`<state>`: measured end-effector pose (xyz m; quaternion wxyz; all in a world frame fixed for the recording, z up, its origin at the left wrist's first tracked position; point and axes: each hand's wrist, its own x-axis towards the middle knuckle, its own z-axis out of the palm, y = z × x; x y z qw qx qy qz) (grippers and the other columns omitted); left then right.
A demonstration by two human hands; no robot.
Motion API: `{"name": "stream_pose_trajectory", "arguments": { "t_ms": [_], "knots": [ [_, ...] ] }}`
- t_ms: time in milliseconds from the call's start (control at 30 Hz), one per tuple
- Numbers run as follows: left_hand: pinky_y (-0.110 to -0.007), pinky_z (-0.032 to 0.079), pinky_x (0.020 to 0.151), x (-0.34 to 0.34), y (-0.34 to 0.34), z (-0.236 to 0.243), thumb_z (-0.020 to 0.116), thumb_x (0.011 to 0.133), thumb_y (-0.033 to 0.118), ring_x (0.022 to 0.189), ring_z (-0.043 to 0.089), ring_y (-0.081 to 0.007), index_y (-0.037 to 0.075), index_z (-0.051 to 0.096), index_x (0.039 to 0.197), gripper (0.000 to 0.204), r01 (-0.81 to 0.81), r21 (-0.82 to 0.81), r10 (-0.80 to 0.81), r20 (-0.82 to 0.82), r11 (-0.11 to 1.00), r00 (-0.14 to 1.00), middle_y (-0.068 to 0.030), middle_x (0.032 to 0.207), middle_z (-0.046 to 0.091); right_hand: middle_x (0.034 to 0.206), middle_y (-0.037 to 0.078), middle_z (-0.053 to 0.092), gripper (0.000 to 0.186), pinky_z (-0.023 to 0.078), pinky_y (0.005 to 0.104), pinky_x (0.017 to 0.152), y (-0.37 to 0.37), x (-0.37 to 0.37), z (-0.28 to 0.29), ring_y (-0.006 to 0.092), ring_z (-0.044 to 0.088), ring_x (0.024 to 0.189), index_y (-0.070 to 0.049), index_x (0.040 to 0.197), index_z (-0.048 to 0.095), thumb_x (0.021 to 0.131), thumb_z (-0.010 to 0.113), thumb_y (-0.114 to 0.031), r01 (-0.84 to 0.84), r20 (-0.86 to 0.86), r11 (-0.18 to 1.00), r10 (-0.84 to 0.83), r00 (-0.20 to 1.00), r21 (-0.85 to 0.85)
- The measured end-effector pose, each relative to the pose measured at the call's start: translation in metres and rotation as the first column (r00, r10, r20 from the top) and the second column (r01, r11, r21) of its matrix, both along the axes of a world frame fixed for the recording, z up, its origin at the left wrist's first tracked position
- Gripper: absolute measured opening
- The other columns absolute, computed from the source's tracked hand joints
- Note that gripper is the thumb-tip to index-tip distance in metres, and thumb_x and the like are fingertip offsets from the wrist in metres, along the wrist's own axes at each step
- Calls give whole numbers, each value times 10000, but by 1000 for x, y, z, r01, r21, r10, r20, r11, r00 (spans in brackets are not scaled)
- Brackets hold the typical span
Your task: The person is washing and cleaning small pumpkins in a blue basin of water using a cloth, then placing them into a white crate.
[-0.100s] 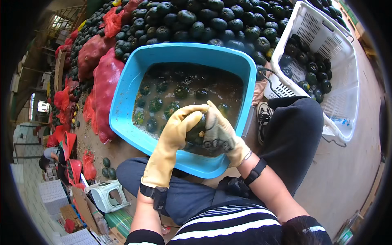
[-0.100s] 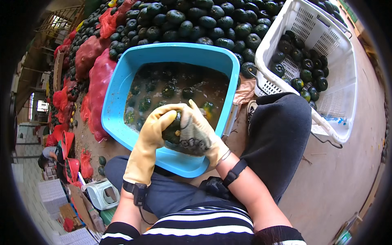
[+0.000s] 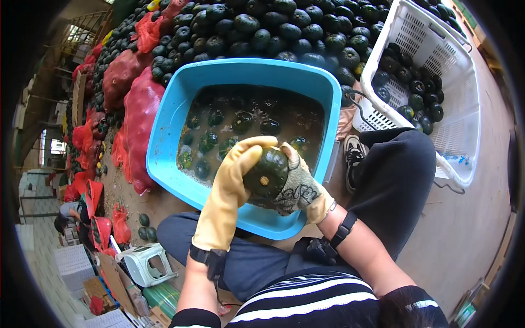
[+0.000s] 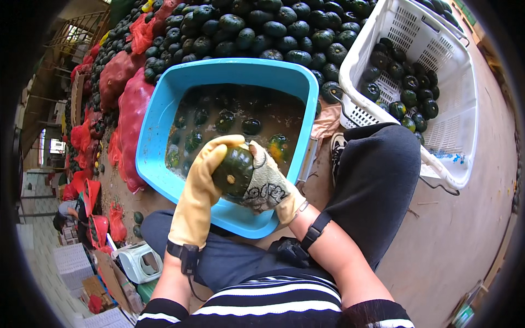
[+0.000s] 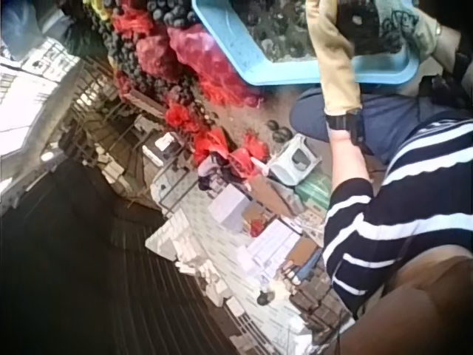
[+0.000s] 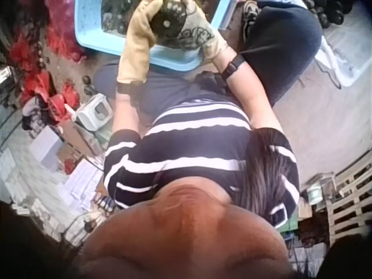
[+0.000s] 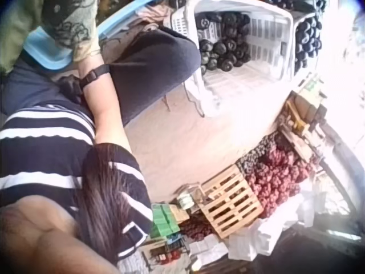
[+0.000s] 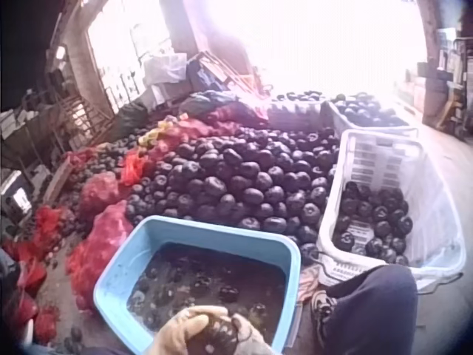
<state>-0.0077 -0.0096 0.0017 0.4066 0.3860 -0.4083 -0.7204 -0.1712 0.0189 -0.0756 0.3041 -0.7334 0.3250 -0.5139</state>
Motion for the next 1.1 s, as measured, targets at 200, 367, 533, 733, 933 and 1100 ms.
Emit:
{"name": "stream_pose_trajectory", "arguments": {
  "t_ms": [200,367,533,733,933,1100],
  "knots": [
    [-345,516,997,6,5,-43,561,1066,164,1107,676,-230,-21,625,1328,327,151,-642,440,659,752,610,-167,1216,713,1120,115,670,358,469,406,1047,-7,29,-40,271,611,1103,-68,1155,674,949,641,-359,-57,372,895,-126,919,443],
    [-387,468,1102,-14,47,-25,721,957,348,1279,582,-263,15,368,1556,771,-142,-241,237,428,960,872,-172,1398,578,1028,35,638,258,511,249,828,-11,22,-33,110,590,898,-24,1263,612,1019,574,-99,-352,647,549,-568,509,758],
    [-422,459,1147,14,41,-17,720,948,498,1328,583,-259,69,451,1535,775,-132,289,202,-231,948,952,-118,1437,593,945,-1,612,341,474,195,721,-13,29,-22,55,556,811,-19,1336,603,996,599,-39,-279,592,550,-545,594,787],
    [-448,433,1174,25,42,-33,604,922,721,1358,566,-274,60,470,1522,903,-149,305,233,-259,940,938,-135,1472,582,937,5,600,383,479,207,712,-13,36,-13,65,548,788,-30,1373,573,991,604,-45,-344,625,535,-541,563,772],
    [-426,466,1131,17,30,-28,588,987,639,1319,582,-279,76,490,1507,772,-220,449,311,-139,866,940,-134,1448,585,1349,142,592,455,420,352,1111,-5,42,10,253,564,1275,1,1465,509,1017,509,-73,-34,503,761,-394,769,648],
    [-403,470,1087,22,32,-74,557,1075,230,1282,568,-312,7,495,1452,442,-102,-420,285,399,902,872,-216,1410,559,1350,252,604,649,403,453,1133,-7,38,5,420,579,1279,-45,1505,515,924,621,-314,126,165,961,-169,972,245]
  ]
}}
